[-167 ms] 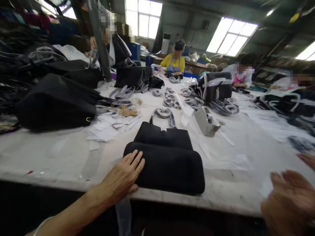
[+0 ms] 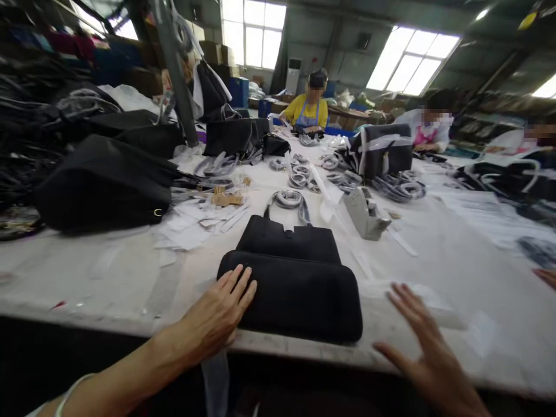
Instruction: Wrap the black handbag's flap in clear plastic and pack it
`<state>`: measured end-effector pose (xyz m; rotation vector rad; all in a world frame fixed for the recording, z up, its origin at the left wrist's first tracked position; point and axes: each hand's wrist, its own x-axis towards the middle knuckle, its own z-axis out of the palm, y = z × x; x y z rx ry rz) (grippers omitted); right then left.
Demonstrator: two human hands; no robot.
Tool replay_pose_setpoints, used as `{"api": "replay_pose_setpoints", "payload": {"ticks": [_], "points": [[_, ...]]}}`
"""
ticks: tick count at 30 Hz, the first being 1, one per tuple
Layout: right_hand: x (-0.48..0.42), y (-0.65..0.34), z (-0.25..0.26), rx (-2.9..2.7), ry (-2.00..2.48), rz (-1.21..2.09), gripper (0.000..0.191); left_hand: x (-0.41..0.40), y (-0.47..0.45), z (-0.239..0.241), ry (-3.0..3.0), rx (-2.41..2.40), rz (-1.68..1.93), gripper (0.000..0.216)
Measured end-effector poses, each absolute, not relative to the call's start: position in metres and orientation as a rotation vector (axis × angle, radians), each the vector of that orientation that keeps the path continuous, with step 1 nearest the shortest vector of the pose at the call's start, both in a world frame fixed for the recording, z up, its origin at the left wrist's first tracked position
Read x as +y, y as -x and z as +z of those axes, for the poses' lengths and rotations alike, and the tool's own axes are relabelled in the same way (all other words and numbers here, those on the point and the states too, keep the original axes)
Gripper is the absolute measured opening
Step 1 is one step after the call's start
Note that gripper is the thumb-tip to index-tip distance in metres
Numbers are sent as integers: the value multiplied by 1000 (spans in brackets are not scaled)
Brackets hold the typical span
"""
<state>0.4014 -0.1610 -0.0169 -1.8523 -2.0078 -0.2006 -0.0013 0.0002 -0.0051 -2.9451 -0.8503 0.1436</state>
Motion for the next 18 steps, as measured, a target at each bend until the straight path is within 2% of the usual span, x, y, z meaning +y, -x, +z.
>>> {"api": "replay_pose_setpoints", "payload": {"ticks": [4, 10, 12, 14, 18], "points": [[-134, -377, -32, -2418, 1775, 40, 95, 1, 12, -11, 2863, -722, 74, 66], [-118, -393, -33, -2512, 1684, 64, 102, 22, 21, 0, 3013, -646, 81, 80], [-112, -397, -36, -2464, 1645, 58, 95, 35, 20, 8, 3139, -686, 45, 76], [-104, -400, -37, -2371, 1586, 58, 80, 50, 18, 17, 3263, -787, -48, 64], [-75, -402, -27, -2075, 1575, 198, 49, 91, 8, 42, 3466, -1255, -190, 50]]}}
